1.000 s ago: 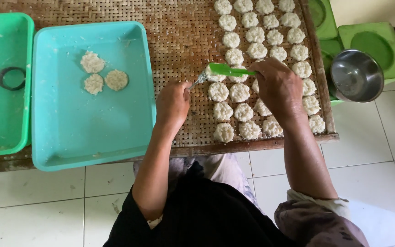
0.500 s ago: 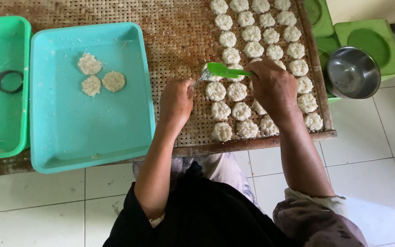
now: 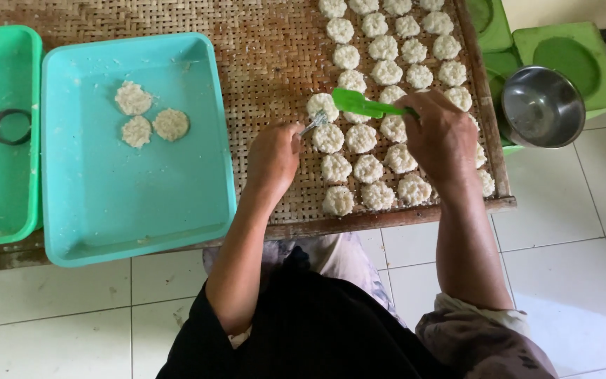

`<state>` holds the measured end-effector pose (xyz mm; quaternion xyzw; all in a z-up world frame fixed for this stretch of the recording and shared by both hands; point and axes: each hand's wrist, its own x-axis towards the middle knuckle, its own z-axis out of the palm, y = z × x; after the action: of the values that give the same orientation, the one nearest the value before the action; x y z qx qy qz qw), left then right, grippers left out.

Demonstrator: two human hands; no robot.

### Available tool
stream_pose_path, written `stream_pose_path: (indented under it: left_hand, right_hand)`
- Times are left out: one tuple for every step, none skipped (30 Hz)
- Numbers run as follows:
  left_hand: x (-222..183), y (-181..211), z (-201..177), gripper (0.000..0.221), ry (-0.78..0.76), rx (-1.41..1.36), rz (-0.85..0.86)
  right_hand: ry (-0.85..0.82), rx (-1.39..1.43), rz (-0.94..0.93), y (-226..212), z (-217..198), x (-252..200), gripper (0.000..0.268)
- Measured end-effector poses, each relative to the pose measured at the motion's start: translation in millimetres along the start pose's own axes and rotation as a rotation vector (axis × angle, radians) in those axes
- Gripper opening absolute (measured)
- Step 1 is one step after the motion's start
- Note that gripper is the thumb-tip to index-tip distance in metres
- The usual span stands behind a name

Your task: Arranging small dough balls on a woven tray using a fork and spatula.

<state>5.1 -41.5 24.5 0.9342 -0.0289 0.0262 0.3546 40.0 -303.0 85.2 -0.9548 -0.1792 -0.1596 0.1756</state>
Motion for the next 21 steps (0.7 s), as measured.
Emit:
stream_pose_path:
  left_hand:
    - [-3,4,-10,0.024,0.001,0.0,-0.001]
    - [-7,9,-19,0.024,0.018,-0.035,-0.012]
    - [-12,13,-29,0.026,0.036,-0.07,-0.023]
    - [-10,9,-27,0.026,0.038,-0.07,-0.022]
    - [-9,4,-25,0.025,0.06,-0.079,-0.011]
    - [-10,-1,-23,0.023,0.08,-0.088,-0.004]
    - [-14,1,-28,0.023,0.08,-0.088,-0.007]
    - [-18,3,-33,0.024,0.074,-0.099,-0.032]
    - [-22,3,-38,0.025,0.067,-0.11,-0.057]
    - [-26,5,-43,0.025,0.068,-0.11,-0.067]
    - [-29,6,-49,0.025,0.095,-0.117,-0.069]
    - [-33,7,-54,0.025,0.118,-0.126,-0.072]
    - [-36,-2,-48,0.025,0.115,-0.129,-0.082]
    - [-38,-9,-42,0.024,0.088,-0.106,-0.07]
    - [-39,-17,-37,0.024,0.062,-0.082,-0.057]
    - [-42,-17,-32,0.024,0.061,-0.087,-0.061]
    - [-45,-18,-28,0.025,0.049,-0.081,-0.073]
    - [-47,-19,-25,0.025,0.042,-0.073,-0.086]
    - [-48,-17,-28,0.025,0.045,-0.077,-0.09]
    - [-50,-15,-31,0.025,0.039,-0.093,-0.106]
    - [-52,-13,-34,0.026,0.033,-0.11,-0.121]
  right_hand:
    - [0.0,0.0,-0.001,-2,-6,-1,0.013]
    - [-0.018,0.0,0.01,-4,-13,-4,0.014]
    - [-0.035,0.0,0.021,-7,-19,-6,0.016]
    - [-0.033,-0.001,0.02,-6,-13,-6,0.016]
    - [-0.043,-0.017,-0.005,-5,-7,-5,0.015]
    - [-0.058,-0.03,-0.03,-5,-1,-6,0.014]
    - [-0.06,-0.029,-0.031,-4,0,-5,0.014]
    - [-0.061,-0.001,-0.036,-3,1,-3,0.014]
    - [-0.062,0.027,-0.04,-1,2,0,0.015]
    - [-0.07,0.03,-0.044,-1,-5,0,0.015]
    - [-0.048,0.047,-0.075,-1,-12,-1,0.014]
    - [-0.029,0.063,-0.102,-1,-19,-2,0.014]
    - [-0.04,0.065,-0.104,-4,-21,-2,0.014]
    - [-0.057,0.055,-0.124,-6,-23,-2,0.013]
    - [-0.074,0.045,-0.145,-8,-26,-2,0.012]
    - [-0.08,0.042,-0.146,-9,-24,-2,0.012]
    - [-0.08,-0.007,-0.144,-10,-21,-3,0.013]
    - [-0.077,-0.054,-0.146,-12,-19,-2,0.013]
    - [-0.08,-0.056,-0.151,-14,-17,-2,0.013]
    - [-0.078,-0.051,-0.161,-15,-15,-3,0.012]
    - [-0.076,-0.046,-0.171,-17,-13,-4,0.012]
